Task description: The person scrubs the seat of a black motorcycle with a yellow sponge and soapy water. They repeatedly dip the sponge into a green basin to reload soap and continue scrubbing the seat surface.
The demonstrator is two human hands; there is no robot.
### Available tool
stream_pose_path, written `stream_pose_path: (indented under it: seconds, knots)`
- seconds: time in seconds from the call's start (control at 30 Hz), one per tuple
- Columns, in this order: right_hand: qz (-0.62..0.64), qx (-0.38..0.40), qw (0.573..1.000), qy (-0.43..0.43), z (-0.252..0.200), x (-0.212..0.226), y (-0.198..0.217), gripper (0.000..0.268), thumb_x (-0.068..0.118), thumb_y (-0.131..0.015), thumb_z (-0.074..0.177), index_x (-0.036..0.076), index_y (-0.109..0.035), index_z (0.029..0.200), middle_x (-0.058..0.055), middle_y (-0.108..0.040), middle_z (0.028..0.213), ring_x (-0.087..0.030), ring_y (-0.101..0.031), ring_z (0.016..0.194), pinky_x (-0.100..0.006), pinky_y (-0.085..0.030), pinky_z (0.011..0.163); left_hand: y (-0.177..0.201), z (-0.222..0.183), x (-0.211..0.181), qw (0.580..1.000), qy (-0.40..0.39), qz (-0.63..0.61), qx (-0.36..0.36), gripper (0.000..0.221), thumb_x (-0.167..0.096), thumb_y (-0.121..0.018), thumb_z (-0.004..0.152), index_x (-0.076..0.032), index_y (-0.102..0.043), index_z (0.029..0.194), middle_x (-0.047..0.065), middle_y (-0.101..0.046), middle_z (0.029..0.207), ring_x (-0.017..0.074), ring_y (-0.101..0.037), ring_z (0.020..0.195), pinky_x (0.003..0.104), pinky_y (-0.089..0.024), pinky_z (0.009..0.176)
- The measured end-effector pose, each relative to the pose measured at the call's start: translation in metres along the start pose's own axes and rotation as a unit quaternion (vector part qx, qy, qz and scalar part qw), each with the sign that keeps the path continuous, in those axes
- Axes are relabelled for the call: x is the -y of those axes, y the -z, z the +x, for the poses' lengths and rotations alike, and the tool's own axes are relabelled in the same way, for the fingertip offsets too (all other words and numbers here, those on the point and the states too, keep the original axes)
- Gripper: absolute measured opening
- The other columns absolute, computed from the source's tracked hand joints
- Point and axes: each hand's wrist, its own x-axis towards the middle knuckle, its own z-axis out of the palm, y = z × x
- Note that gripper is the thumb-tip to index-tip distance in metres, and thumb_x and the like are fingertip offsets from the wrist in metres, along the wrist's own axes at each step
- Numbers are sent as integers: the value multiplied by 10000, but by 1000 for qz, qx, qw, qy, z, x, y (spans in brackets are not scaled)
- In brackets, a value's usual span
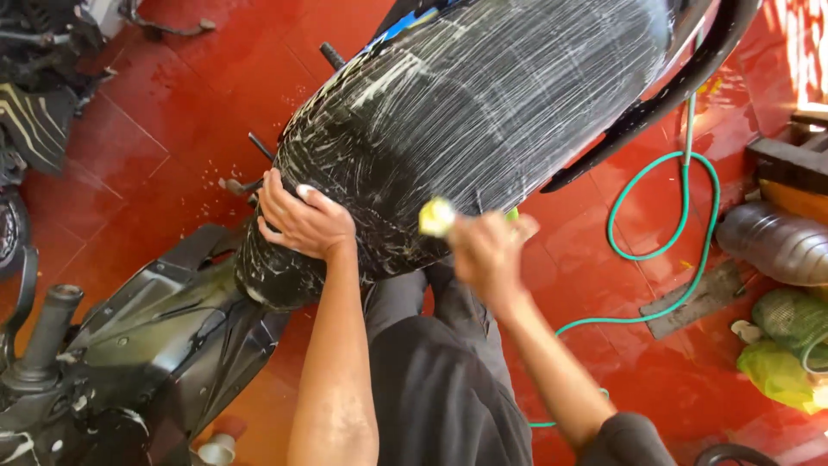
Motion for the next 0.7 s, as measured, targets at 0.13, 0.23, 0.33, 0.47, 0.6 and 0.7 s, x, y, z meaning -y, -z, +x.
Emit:
stream_pose_path:
  seconds: [0.13,0.23,0.33,0.47,0.6,0.7]
  knots:
    - [-214,-89,973,-3,82,-117,38,229,72,-599,1037,77,-471,847,-128,-421,811,-322,-417,780,-469,-288,775,-1,-1,0,1000,5,-11,9,530,-387,-216,1069,-121,-597,1324,48,-639,1386,278,-566,1333,551,-323,1084]
    - [-143,-193,971,7,142,-186,84,71,-91,-569,923,-24,-591,930,-190,-497,873,-387,-494,837,-476,-325,796,1,-1,-2,1000,-5,-8,-5,562,-417,-164,1094,-124,-594,1308,56,-641,1368,281,-577,1312,538,-329,1066]
    - [-54,-297,953,-2,153,-278,91,103,-33,-765,992,-80,-699,1055,-227,-791,951,-267,-765,835,-366,-645,656,-4,-2,3,1000,-1,-1,1,539,-400,-183,1095,-133,-584,1337,50,-628,1397,289,-566,1334,544,-323,1083]
    - [-45,-201,978,-1,145,-158,75,95,-117,-579,1036,-47,-640,1016,-139,-581,886,-254,-512,785,-403,-374,642,1,-2,4,1000,4,-6,-1,554,-405,-184,1090,-113,-590,1329,63,-632,1382,308,-578,1322,551,-317,1094]
    - [-152,-131,979,44,74,-36,-13,104,23,-581,879,73,-522,810,-114,-458,805,-310,-385,762,-504,-315,777,-6,-1,1,1000,6,-15,-6,492,-371,-255,1052,-140,-579,1341,35,-617,1383,274,-562,1324,519,-296,1111]
    - [-103,-19,992,64,43,32,-35,80,84,-680,793,136,-649,845,-55,-502,796,-285,-467,731,-485,-341,789,-6,0,10,1000,3,-13,0,445,-324,-343,1005,-157,-569,1351,10,-605,1372,245,-548,1320,486,-270,1128]
